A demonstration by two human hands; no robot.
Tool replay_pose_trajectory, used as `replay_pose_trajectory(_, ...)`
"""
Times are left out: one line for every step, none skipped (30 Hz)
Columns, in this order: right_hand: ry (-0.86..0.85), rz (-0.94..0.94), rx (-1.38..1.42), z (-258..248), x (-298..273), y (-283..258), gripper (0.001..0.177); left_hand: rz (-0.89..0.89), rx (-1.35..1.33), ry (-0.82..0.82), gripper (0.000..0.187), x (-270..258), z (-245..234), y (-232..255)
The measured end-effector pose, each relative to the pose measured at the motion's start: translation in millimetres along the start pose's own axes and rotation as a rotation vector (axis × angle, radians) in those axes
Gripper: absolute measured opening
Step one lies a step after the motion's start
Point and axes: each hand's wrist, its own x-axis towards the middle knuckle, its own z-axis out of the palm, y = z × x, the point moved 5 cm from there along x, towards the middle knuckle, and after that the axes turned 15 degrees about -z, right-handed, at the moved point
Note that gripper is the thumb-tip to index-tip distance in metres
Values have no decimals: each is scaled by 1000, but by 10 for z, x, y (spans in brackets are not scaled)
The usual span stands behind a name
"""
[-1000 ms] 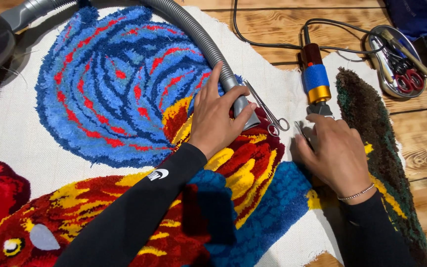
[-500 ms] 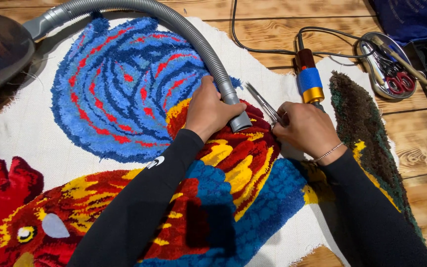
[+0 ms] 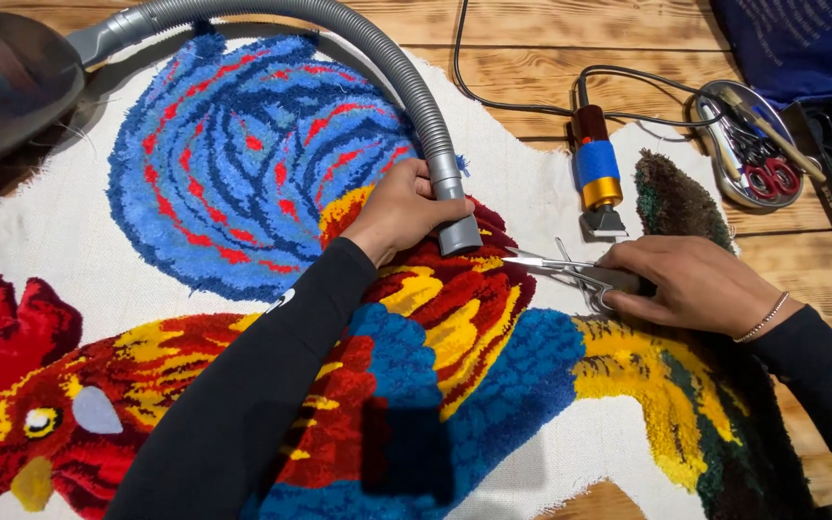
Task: The person trims and details a handmade rug with a rooster design using scissors and a vacuum hose.
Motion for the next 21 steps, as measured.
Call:
replay_pose_trajectory(-1, -8, 2, -25, 34, 7, 38, -3, -2, 7, 55, -26, -5, -9)
replay_pose_trajectory(-28, -32, 18, -30, 71, 3, 38, -7, -76, -45, 53, -50, 6, -20)
replay_pose_trajectory(-55, -57, 34, -34, 109, -2, 37, -11, -151, -97, 51, -75, 16, -28)
replay_pose_trajectory(-55, -63, 37, -32, 117, 11, 37, -14, -151, -91, 51, -113, 30, -20)
replay_pose_trajectory(-88, -40, 20, -16, 122, 37, 38, -28, -141, -78, 54, -150, 40, -17)
replay_pose_trajectory(-120, -18, 1, -5, 135, 63, 39, -40, -131, -65, 57, -186, 43, -7)
replay_pose_trajectory(-119, -24, 3, 21, 148, 77, 39, -42, -131, -59, 57, -163, 28, -35)
replay_pose_trajectory(-101, -50, 8, 34, 143, 83, 37, -38, -135, -75, 59, -133, 43, -57)
replay_pose_trajectory(-82, -76, 14, 46, 137, 92, 36, -33, -140, -91, 61, -101, 61, -78)
replay_pose_trajectory(-83, -75, 15, 56, 139, 95, 36, -34, -140, -92, 61, -101, 63, -68)
replay_pose_trajectory(-68, -87, 24, 59, 144, 91, 34, -33, -133, -97, 63, -101, 68, -57)
replay_pose_trajectory(-52, -100, 36, 70, 152, 82, 32, -34, -125, -102, 64, -106, 65, -53)
replay_pose_trajectory(-52, -100, 38, 67, 159, 76, 32, -36, -125, -102, 64, -104, 63, -52)
replay_pose_trajectory(-58, -89, 48, 68, 168, 74, 33, -34, -122, -115, 64, -106, 63, -48)
replay_pose_trajectory(-63, -78, 59, 69, 177, 71, 34, -32, -120, -127, 64, -109, 62, -44)
replay_pose_trajectory(-63, -77, 60, 84, 179, 79, 34, -33, -119, -128, 64, -110, 60, -45)
replay_pose_trajectory(-52, -98, 78, 95, 184, 75, 33, -32, -131, -139, 64, -112, 60, -44)
replay_pose_trajectory(-42, -119, 95, 101, 190, 72, 31, -30, -144, -150, 65, -113, 60, -42)
replay_pose_trajectory(-42, -118, 96, 108, 189, 77, 31, -31, -144, -150, 65, -113, 64, -39)
replay_pose_trajectory(-51, -115, 94, 118, 195, 84, 31, -32, -149, -154, 65, -115, 62, -39)
replay_pose_trajectory(-60, -111, 92, 129, 201, 88, 32, -34, -154, -157, 65, -120, 59, -39)
